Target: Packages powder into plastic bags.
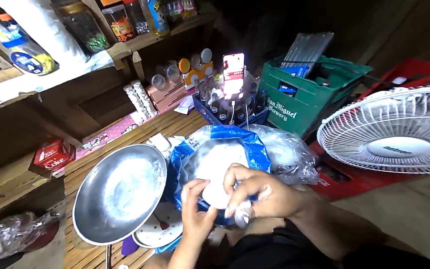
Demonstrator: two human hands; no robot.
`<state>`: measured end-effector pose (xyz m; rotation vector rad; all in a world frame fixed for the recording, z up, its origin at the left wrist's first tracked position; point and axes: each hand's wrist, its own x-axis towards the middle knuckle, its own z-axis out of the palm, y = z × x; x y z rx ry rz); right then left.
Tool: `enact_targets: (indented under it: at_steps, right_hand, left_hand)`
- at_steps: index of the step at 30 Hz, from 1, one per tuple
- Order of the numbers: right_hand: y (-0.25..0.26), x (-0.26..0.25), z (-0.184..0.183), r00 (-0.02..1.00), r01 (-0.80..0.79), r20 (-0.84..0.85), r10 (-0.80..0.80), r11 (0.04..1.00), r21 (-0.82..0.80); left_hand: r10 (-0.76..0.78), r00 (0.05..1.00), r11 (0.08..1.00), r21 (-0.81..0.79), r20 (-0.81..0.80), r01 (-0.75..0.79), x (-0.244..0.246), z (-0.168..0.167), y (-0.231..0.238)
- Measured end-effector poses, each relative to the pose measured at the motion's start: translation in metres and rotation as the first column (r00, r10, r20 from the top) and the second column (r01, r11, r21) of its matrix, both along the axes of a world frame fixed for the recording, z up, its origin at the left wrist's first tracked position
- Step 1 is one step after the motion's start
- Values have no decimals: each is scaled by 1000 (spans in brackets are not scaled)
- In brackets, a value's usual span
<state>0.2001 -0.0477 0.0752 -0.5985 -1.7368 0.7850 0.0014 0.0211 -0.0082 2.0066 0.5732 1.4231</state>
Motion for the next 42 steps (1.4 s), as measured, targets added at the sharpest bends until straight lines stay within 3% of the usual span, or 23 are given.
enact_targets:
  at_steps: [3, 8, 12, 15, 17, 20, 24, 28, 31, 33, 36, 42]
  right_hand:
    - [-4, 22, 0, 982, 3, 189, 3, 1000, -29]
    - [1, 14, -29, 973, 14, -190, -128, 861, -508]
    - [-5, -6, -45, 957, -218, -288, 35, 739, -637]
    - [-10, -15, -43, 922, -337, -382, 64, 617, -711]
    - [-8, -17, -44, 899, -388, -432, 71, 584, -713]
    - [-7, -20, -49, 882, -397, -469, 46, 608, -687]
    - [-7, -24, -45, 871, -242, -482, -90, 777, -582]
    - [1, -14, -35, 891, -12, -433, -136, 947, -322]
    - [3, -16, -36, 940, 144, -294, -175, 982, -126]
    - [1, -23, -36, 958, 196, -206, -198, 980, -30]
    - [-1, -32, -36, 967, 213, -141, -214, 977, -16]
    - [5, -24, -40, 963, 113, -221, -152, 977, -180]
  left_hand:
    - [75, 995, 988, 127, 62, -83, -5, -2, 12]
    - [80, 996, 933, 350, 29, -85, -6, -4, 11]
    - [49, 997, 863, 505, -60, -12, -2, -6, 3]
    - [44, 997, 833, 553, -71, 3, 1, -10, 1]
    - [49, 997, 824, 566, -67, -2, 0, -11, 2]
    - [47, 997, 836, 549, -68, -2, -1, -12, 2]
    - [6, 998, 883, 470, -60, 23, -3, -5, -4]
    - [-136, 989, 977, 172, 55, 125, 0, 1, -11]
    - [-271, 961, 959, -71, 59, 275, 2, -2, -17]
    - [-271, 962, 956, -117, -18, 268, 0, -5, -25]
    - [-185, 982, 977, -120, -38, 179, 1, 3, -35]
    - [-256, 966, 957, -133, 20, 257, 1, -12, -23]
